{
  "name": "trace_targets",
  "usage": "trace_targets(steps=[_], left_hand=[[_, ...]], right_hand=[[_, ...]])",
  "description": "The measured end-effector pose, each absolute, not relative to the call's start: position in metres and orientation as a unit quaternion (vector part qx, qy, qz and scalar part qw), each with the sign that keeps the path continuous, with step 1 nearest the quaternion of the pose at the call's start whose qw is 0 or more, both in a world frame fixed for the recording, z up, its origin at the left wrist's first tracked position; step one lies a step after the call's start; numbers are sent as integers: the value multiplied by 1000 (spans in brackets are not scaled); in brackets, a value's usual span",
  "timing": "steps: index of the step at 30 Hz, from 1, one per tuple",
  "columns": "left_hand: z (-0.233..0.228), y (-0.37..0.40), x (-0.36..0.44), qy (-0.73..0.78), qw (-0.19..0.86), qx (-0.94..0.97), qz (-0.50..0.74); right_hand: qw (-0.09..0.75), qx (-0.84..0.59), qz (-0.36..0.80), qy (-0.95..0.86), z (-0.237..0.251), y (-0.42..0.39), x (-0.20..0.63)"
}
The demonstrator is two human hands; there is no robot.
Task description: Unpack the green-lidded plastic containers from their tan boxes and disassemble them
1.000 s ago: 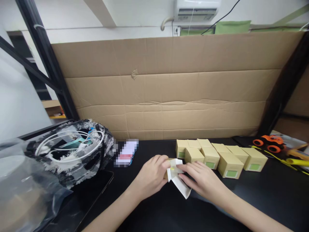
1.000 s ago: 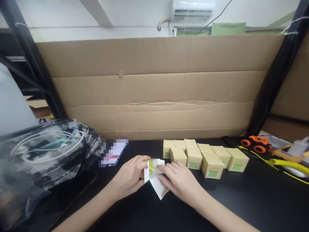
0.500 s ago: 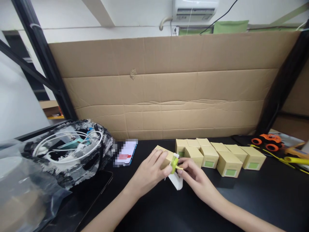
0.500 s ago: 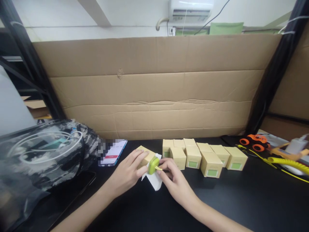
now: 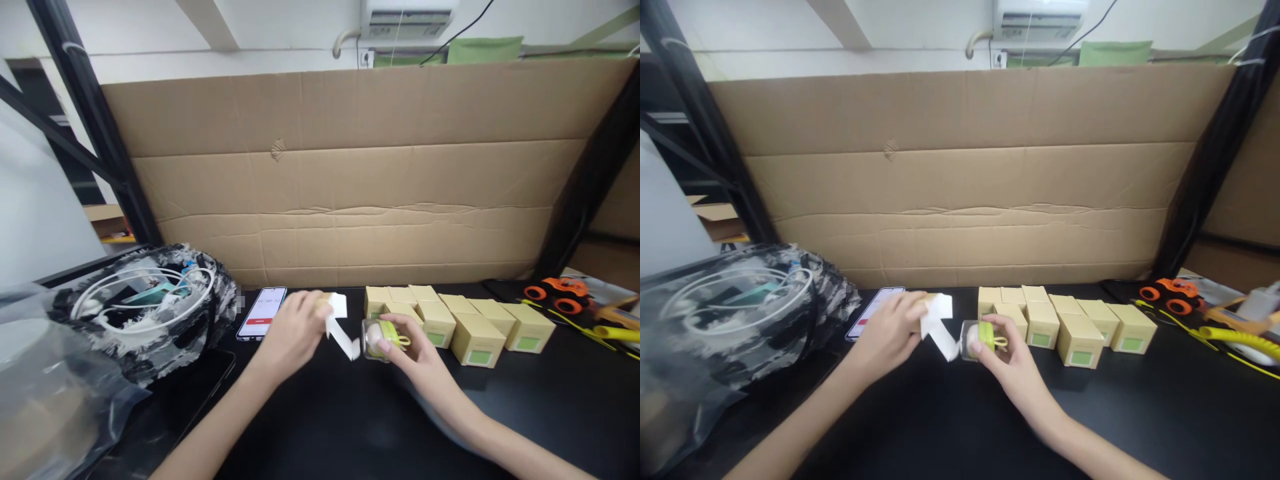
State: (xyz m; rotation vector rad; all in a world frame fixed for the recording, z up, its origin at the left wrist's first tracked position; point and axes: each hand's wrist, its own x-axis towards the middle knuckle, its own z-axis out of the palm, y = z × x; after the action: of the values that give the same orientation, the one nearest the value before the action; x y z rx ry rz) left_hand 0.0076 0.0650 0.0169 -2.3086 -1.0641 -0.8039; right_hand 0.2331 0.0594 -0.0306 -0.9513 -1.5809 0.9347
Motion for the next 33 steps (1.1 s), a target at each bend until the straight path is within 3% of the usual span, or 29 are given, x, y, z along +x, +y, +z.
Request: trace_targets(steps=[4,8,11,14,18,21,26,33], left_hand=[[9,83,-8,-547,-34,-697,-463],[0,82,6,-476,-366,-571,-559],[0,72,20,-438,-489,-506,-559],[5,65,25,-419,-520,-483,-567],[11,64,21,-402,-547,-458,-574],[12,65,17,-410,-561,-431,-576],[10,69,12,-386,-609,-413,-556],[9,74,14,-377,-655,-362,-545]], right_hand=[[418,-404,223,-783,-31,59,238],[351,-395,161,-833,-42,58,235],[341,-381,77,-856,-40,58,234],[355,-331,-77,-871,-23,57,232],[300,-215,-234,-900,8,58,217],[279,-170,-281,-903,22,65,201],[346,-136,-351,-859,25,84,187],[346,-145,-358,-855,14,85,192]])
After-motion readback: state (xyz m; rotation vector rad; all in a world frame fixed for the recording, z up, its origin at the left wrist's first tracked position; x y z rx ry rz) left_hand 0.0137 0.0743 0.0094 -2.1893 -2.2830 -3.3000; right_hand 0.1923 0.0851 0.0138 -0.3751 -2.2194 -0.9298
